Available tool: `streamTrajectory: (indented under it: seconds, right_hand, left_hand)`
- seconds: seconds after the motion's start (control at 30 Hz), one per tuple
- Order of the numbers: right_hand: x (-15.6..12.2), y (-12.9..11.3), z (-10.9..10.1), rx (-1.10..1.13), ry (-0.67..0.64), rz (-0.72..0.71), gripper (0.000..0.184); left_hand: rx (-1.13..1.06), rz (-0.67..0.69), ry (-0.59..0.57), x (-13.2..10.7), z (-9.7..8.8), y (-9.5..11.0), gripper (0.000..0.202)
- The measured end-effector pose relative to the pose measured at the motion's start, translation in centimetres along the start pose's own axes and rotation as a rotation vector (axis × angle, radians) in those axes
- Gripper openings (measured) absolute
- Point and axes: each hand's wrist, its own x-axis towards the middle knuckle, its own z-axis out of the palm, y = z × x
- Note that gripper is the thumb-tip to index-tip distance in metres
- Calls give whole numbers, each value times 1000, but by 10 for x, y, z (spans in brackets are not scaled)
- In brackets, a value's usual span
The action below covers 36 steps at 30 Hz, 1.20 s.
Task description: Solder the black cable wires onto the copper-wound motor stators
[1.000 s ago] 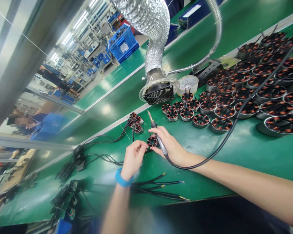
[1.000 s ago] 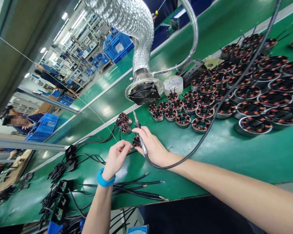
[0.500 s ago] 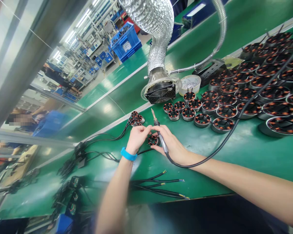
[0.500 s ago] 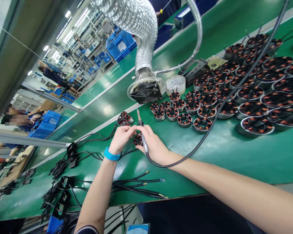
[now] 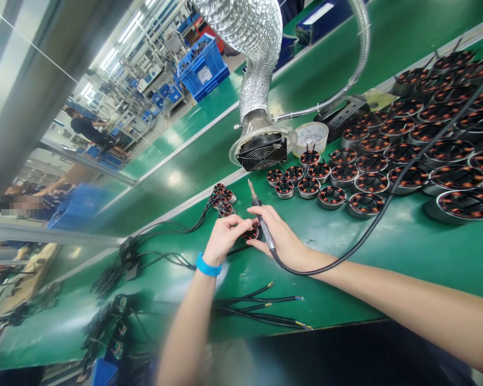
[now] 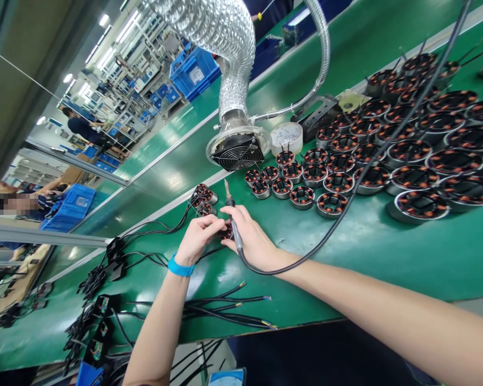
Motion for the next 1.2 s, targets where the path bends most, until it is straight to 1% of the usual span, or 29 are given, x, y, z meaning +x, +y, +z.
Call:
streamTrajectory:
  seconds: [0.07,0.13,0.33,0.43,0.57,0.63,0.7,0.8,0.83,0.9,1.0,1.07,1.13,1.2]
  right_hand:
    - [0,0,0,-17,14,-5,70]
    - [0,2,0,-21,30,-17,72]
    - [-1,4,0,-8,32,-24,72]
    - [0,4,0,-14,29,-26,73]
    - [0,6,1,-23,52,-33,78]
    - [1,7,2,-22,59,-32,79]
    - [1,7,3,5,47,-20,77]
    - [0,8,3,76,21,0,72]
    - [0,8,3,92,14,5,72]
    - [0,8,4,99,9,11,71]
    - [0,8,4,99,2,15,70]
    - [1,8,3,97,3,16,69]
    - [2,8,1,81,11,14,70]
    - [5,8,-3,53,33,8,69]
  left_hand:
    - [13,-69,22,3,4,6,40]
    - [34,-100,33,5,7,10,43]
    - [17,-145,-17,5,5,11,37]
    - [11,-158,-46,4,3,11,39]
    - [48,-158,-58,7,5,15,41]
    - [48,-169,-61,8,5,17,39]
    - [29,-176,-81,8,3,20,33]
    - [-23,-191,-142,6,-4,20,21]
    - [-45,-198,-162,5,-6,19,20]
    - [-89,-205,-183,2,-9,15,24]
    - [-113,-173,-157,0,-9,9,31]
    - [-95,-154,-112,-4,-10,8,32]
    - [-52,-118,-46,-10,-15,10,32]
    - [-2,-54,15,-21,-23,14,32]
